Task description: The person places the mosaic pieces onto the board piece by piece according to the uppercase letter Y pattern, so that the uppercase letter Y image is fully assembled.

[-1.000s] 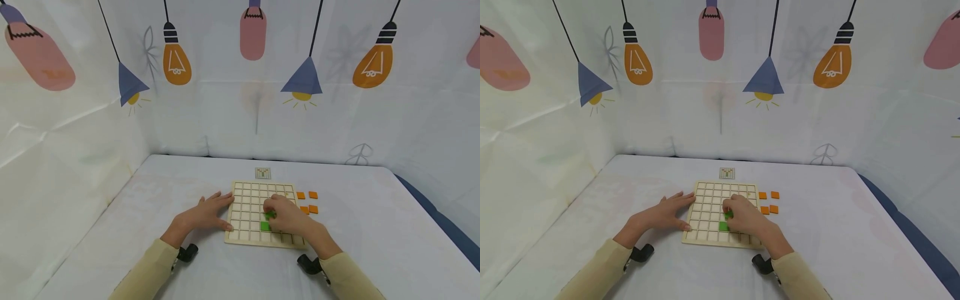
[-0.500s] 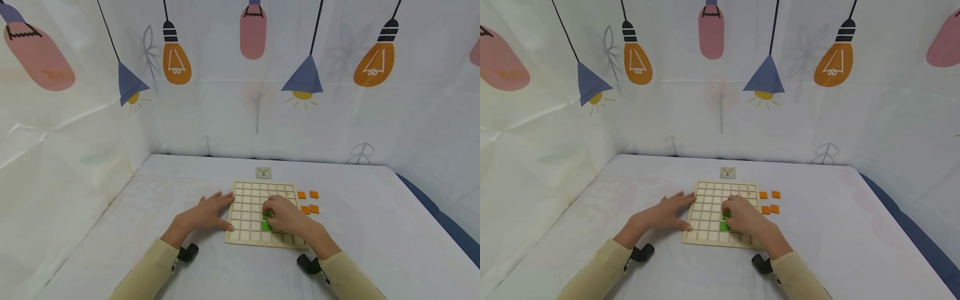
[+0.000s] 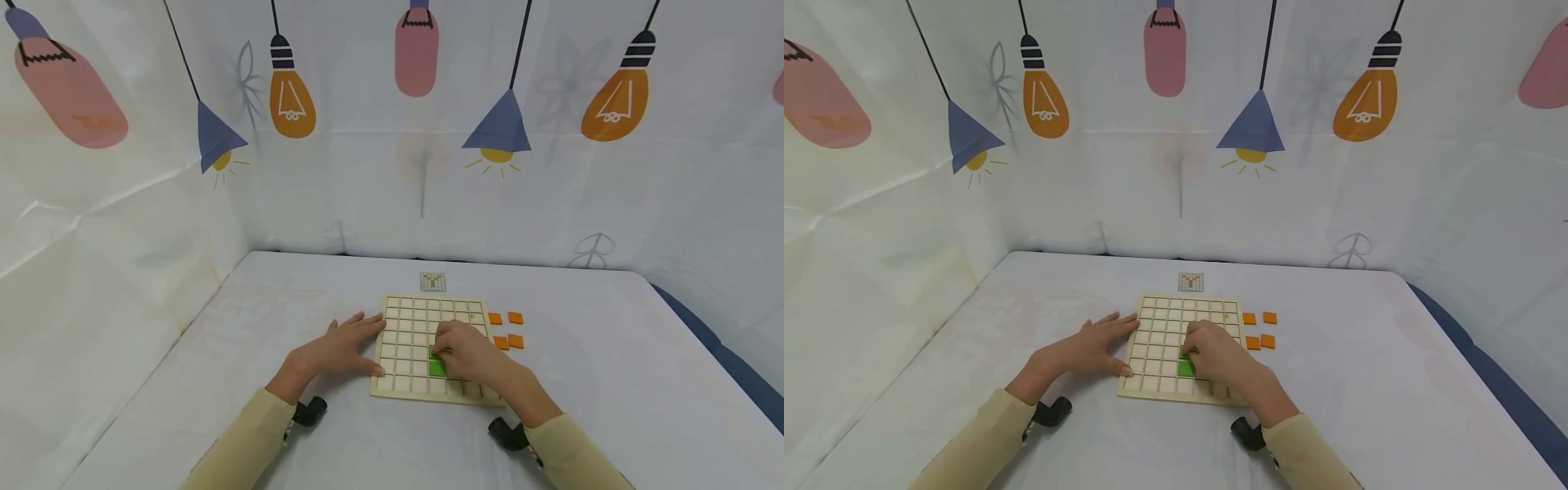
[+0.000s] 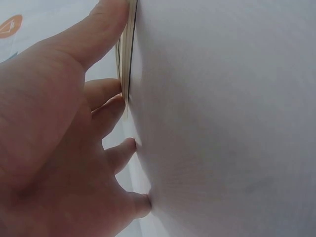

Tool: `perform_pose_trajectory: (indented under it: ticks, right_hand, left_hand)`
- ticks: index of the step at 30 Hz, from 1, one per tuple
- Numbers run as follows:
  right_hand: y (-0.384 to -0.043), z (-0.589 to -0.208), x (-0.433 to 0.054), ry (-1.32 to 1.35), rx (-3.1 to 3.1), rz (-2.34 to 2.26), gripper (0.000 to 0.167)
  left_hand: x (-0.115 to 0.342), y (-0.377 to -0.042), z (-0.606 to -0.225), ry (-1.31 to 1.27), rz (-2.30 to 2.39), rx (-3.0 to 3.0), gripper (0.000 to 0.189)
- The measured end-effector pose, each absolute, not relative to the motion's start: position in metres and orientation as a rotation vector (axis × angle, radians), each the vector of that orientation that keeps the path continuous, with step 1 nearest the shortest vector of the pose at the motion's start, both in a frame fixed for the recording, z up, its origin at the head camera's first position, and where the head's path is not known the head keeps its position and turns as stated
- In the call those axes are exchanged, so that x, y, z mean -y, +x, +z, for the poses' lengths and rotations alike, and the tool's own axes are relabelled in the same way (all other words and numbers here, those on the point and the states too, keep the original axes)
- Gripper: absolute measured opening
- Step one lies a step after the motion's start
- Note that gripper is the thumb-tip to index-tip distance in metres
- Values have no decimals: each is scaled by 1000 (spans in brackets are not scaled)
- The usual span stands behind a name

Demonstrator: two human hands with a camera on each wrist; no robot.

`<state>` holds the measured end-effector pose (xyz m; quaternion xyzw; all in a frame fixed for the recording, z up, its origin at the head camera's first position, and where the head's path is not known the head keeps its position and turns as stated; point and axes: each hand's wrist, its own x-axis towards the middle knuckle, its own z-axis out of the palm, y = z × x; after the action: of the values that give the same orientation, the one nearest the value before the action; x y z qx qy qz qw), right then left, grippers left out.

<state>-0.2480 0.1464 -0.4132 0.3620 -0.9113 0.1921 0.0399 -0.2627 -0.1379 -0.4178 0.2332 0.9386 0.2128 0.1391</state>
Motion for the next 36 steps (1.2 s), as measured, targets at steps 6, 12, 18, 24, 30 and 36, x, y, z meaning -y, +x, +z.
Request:
perform_pose_trajectory:
  ticks: [6, 12, 18, 24, 30, 36]
  right_hand:
    - [-246, -412, -146, 1105, 2769, 527, 20]
    - [-244, -412, -147, 1161, 2718, 448, 23]
    - [-238, -409, -148, 1167, 2703, 431, 26]
    - [-231, -406, -152, 1151, 2751, 417, 29]
    - [-230, -408, -155, 1123, 2785, 437, 31]
    - [-230, -408, -156, 1109, 2810, 449, 29]
  left_hand:
    - [138, -263, -417, 706, 607, -2710, 95]
    - [136, -263, -416, 713, 603, -2706, 94]
    - [136, -265, -418, 713, 602, -2706, 95]
    - [135, -267, -419, 713, 589, -2711, 95]
    - [134, -266, -419, 704, 573, -2716, 96]
    - [137, -264, -419, 680, 578, -2717, 96]
